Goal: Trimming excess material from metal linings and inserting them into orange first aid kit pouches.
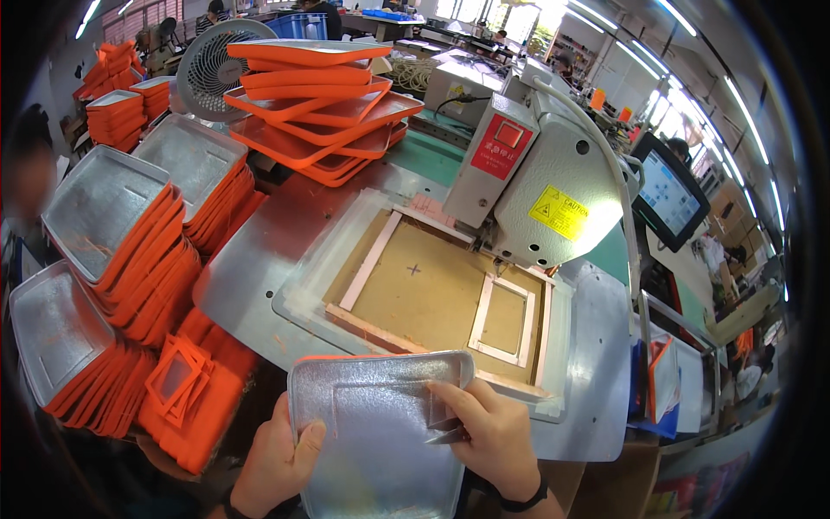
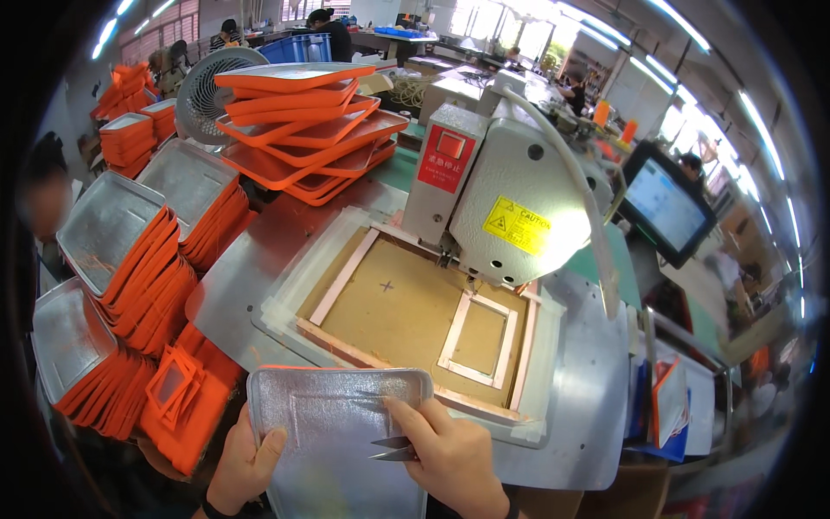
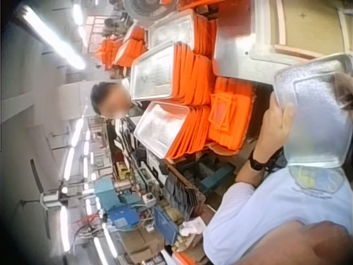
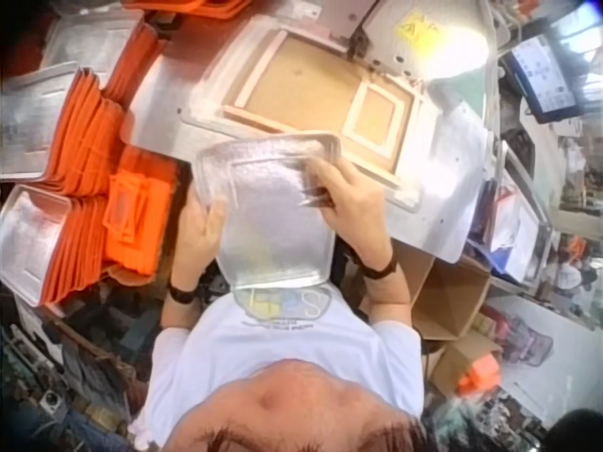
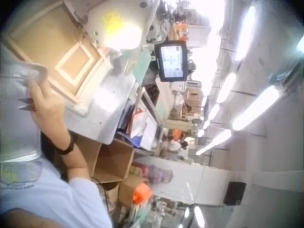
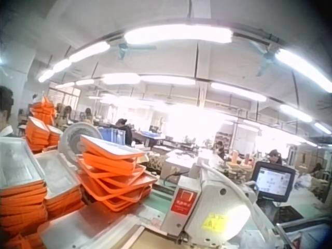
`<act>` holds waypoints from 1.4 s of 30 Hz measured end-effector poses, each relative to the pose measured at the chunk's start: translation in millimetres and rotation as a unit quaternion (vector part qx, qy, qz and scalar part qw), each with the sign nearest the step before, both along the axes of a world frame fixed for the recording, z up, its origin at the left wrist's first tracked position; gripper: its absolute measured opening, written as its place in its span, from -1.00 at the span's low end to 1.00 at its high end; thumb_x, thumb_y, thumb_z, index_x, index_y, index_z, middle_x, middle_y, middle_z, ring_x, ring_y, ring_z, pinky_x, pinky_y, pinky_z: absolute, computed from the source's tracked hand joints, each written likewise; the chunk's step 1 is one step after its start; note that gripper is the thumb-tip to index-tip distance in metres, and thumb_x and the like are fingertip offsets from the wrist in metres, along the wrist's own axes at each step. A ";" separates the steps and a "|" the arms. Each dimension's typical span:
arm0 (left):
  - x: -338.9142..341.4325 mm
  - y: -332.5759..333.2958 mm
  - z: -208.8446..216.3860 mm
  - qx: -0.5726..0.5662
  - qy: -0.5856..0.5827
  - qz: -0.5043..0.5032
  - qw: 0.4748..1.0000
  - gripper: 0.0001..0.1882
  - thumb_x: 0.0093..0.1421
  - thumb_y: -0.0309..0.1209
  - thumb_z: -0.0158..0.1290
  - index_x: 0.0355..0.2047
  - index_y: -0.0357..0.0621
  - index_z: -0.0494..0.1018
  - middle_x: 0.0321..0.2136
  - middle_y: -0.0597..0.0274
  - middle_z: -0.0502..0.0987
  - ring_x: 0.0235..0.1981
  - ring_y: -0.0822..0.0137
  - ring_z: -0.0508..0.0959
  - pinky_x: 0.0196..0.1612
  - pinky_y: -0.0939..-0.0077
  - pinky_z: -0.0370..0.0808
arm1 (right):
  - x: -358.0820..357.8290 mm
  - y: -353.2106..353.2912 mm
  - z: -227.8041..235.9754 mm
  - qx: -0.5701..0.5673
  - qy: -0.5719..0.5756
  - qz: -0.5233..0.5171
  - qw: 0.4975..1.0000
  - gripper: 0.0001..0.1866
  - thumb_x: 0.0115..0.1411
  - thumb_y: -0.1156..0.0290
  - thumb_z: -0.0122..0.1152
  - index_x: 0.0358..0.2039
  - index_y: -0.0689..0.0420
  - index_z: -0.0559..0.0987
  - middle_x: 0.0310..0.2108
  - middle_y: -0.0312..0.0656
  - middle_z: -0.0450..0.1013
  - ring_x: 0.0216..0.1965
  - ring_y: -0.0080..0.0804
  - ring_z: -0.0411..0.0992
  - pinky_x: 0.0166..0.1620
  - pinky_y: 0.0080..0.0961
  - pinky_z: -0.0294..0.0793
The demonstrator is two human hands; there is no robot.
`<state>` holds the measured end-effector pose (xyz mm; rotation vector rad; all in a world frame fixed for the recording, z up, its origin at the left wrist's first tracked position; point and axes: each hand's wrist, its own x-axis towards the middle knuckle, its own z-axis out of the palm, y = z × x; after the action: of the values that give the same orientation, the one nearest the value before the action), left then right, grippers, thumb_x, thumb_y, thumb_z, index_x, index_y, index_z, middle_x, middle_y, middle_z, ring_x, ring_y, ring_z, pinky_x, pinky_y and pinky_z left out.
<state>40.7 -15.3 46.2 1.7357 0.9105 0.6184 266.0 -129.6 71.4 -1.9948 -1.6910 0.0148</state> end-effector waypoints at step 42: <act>0.2 1.6 -0.4 -0.010 0.018 -0.035 0.999 -0.59 0.31 -0.32 -0.06 0.06 -0.33 0.21 -0.41 -0.15 0.54 -0.35 -0.12 0.61 -0.24 0.18 0.49 | -24.2 14.6 30.7 -0.039 -0.080 0.087 0.992 -0.40 -0.18 0.52 0.33 0.00 0.02 0.56 -0.45 -0.32 0.36 -0.59 -0.35 0.41 -0.53 -0.46 0.40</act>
<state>40.8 -13.7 45.8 1.7590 0.8737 0.5311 241.8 -115.0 102.1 -1.9416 -1.9911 -0.0195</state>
